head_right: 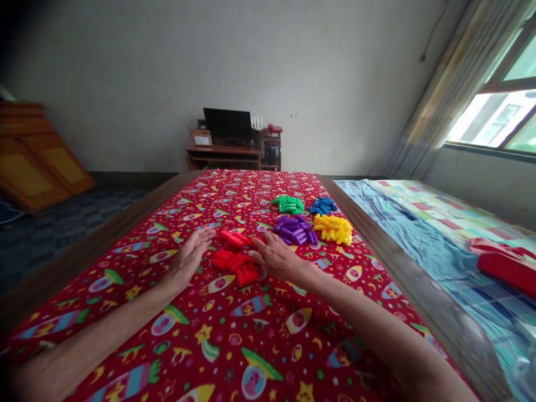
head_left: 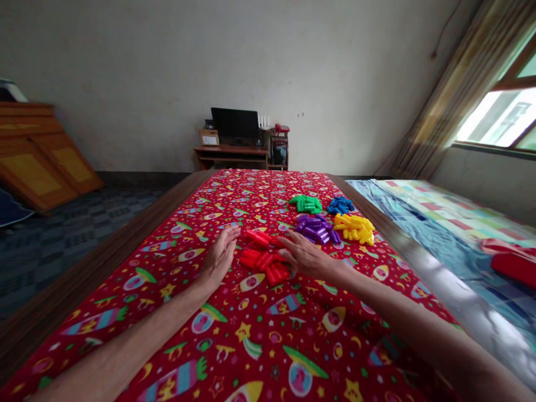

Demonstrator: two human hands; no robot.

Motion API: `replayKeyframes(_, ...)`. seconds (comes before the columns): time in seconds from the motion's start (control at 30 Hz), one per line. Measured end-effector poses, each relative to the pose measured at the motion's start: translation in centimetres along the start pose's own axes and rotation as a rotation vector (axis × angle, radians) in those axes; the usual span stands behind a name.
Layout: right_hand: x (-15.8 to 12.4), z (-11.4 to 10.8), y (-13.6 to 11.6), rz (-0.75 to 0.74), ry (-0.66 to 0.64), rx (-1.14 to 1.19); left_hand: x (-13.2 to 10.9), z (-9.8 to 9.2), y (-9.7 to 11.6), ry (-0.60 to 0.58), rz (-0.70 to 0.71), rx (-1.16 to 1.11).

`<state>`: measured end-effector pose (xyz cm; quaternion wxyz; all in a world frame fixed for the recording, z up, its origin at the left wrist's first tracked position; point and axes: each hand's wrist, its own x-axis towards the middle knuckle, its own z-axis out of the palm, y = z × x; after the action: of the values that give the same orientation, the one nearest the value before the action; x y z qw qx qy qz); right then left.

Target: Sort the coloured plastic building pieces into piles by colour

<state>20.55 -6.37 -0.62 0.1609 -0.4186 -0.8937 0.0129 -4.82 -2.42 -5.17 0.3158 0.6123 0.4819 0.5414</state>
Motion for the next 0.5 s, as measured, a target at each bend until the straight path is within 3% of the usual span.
replayKeyframes(0.13, -1.7, 0.9, -1.6, -0.03, -0.005, -0.007, -0.8, 0.0, 1.4, -0.163, 0.058, 0.212)
replayKeyframes(0.27, -1.7, 0.6, -3.1, -0.147, -0.003, 0.065, -1.4, 0.1, 3.1, -0.272, 0.129, 0.342)
replayKeyframes(0.37, -1.8, 0.0, -2.9, -0.167, 0.063, 0.09, -1.4, -0.1, 3.1, -0.2, 0.137, 0.36)
replayKeyframes(0.5, -3.3, -0.2, -1.8, -0.02, 0.1, -0.043, -1.0, -0.4, 1.9, -0.061, 0.111, 0.342)
